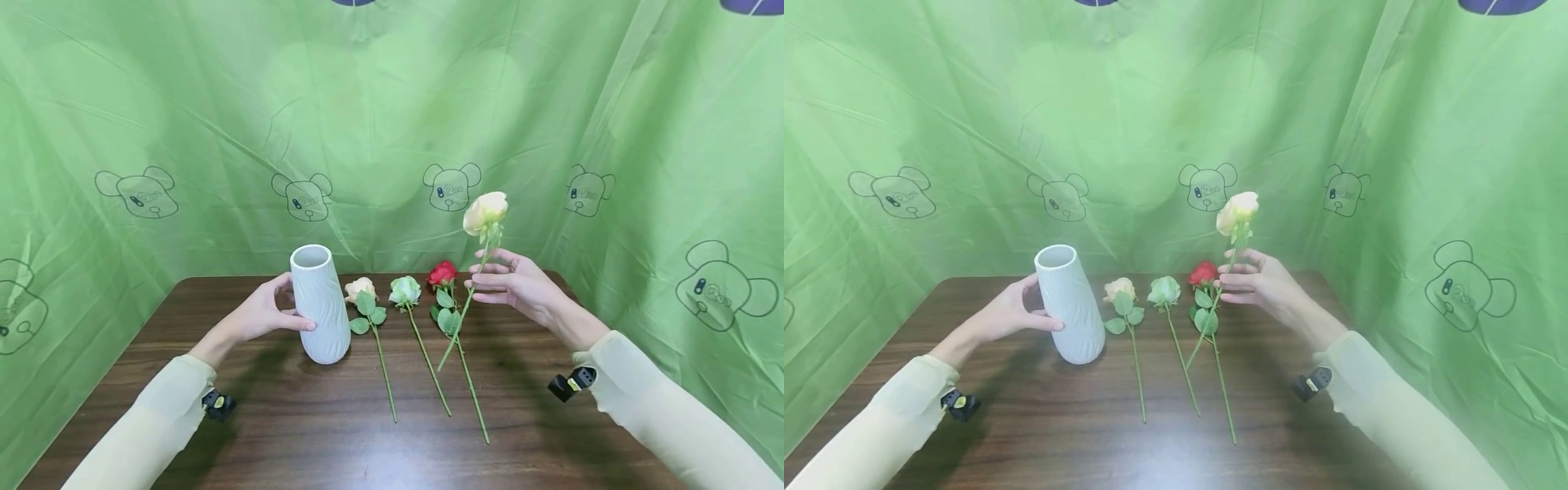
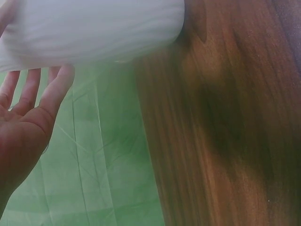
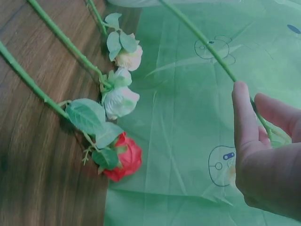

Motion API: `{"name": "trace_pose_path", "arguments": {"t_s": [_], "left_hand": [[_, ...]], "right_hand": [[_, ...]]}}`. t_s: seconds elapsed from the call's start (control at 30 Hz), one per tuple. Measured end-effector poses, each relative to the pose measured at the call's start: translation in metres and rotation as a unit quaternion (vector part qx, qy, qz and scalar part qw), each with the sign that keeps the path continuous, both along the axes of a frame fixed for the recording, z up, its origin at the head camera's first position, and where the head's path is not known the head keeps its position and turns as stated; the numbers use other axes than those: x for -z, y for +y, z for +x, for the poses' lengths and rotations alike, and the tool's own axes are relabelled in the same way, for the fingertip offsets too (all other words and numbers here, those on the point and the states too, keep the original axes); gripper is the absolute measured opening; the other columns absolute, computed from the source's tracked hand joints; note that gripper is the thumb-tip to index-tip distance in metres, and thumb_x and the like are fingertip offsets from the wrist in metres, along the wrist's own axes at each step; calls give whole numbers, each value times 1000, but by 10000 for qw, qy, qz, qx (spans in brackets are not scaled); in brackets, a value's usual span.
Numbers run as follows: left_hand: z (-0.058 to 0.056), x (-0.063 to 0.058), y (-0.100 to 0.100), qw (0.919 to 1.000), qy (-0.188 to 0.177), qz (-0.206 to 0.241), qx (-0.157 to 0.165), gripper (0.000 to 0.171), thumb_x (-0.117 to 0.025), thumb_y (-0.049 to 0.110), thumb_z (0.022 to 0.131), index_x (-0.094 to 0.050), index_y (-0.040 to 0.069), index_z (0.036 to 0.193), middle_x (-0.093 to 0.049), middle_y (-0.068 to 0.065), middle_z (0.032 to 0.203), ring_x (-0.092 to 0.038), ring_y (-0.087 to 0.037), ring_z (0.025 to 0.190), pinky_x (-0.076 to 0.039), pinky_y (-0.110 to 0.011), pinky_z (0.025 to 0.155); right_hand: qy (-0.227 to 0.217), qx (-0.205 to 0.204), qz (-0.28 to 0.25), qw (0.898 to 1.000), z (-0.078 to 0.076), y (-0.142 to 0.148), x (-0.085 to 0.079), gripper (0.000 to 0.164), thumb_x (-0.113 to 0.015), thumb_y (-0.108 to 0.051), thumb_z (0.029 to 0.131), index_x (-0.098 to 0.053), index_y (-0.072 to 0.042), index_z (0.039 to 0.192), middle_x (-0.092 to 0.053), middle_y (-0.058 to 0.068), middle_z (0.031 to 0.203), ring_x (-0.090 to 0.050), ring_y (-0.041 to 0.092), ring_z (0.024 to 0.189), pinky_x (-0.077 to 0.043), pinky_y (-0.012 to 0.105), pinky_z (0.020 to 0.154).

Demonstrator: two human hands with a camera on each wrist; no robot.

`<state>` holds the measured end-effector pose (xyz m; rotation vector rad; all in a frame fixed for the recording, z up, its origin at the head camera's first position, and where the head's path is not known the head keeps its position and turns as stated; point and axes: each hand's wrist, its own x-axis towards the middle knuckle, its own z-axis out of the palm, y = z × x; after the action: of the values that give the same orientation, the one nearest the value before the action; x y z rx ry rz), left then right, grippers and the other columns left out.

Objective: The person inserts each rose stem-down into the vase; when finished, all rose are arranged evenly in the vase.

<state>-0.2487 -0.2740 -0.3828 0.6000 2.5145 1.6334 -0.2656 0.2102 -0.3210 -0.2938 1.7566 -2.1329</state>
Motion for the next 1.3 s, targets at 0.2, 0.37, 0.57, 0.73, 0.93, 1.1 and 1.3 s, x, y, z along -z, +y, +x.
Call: {"name": "trace_pose_path", "arguments": {"t_s": [0.2,0.37,0.57,0.73,0.93,1.1,1.3], "left_hand": [[-1,-1,1,10000,2,-41,-15,81,-96,14,68,-51,6,135,-57,-15,125,-59,-34,113,-58,-34,94],[-2,-2,1,10000,-3,-84,-25,80,-97,14,68,-52,6,133,-58,-16,123,-60,-33,112,-57,-38,95],[-2,-3,2,10000,-7,-67,13,79,-96,14,69,-51,4,133,-58,-16,124,-59,-35,113,-57,-38,96],[-2,-4,3,10000,21,-72,33,80,-95,14,69,-50,4,135,-58,-16,125,-59,-38,114,-58,-34,94],[-2,-3,1,10000,27,-92,21,83,-95,14,69,-49,4,138,-57,-16,126,-58,-37,114,-58,-33,94],[-2,-2,1,10000,17,-32,27,84,-95,12,69,-48,5,139,-57,-16,126,-58,-36,114,-58,-35,94],[-1,2,1,10000,-17,67,54,83,-95,12,69,-49,4,138,-58,-17,124,-57,-39,113,-58,-35,93]], "right_hand": [[-109,5,-256,9996,3,-6,-2,23,-61,0,100,-56,-4,122,-72,9,111,-70,29,108,-56,46,97],[-43,-20,-377,9993,6,-8,-6,19,-61,0,100,-62,-5,118,-74,10,110,-72,26,103,-57,43,95],[-30,-8,-521,9986,6,-14,-12,18,-62,0,100,-66,-5,116,-74,11,110,-73,25,98,-58,41,93],[-76,53,-593,9982,6,-22,-19,22,-62,0,99,-58,-1,121,-73,12,111,-73,25,93,-59,40,91],[-35,106,-713,9974,6,-39,-34,33,-62,2,99,-43,2,125,-71,12,106,-73,25,87,-59,42,92],[-65,102,-888,9960,6,-54,-43,37,-65,1,97,-41,2,126,-67,13,107,-72,25,86,-60,41,90],[-81,142,-1333,9909,10,-62,-52,29,-68,-1,96,-49,1,119,-70,13,101,-73,24,86,-60,39,89]]}}
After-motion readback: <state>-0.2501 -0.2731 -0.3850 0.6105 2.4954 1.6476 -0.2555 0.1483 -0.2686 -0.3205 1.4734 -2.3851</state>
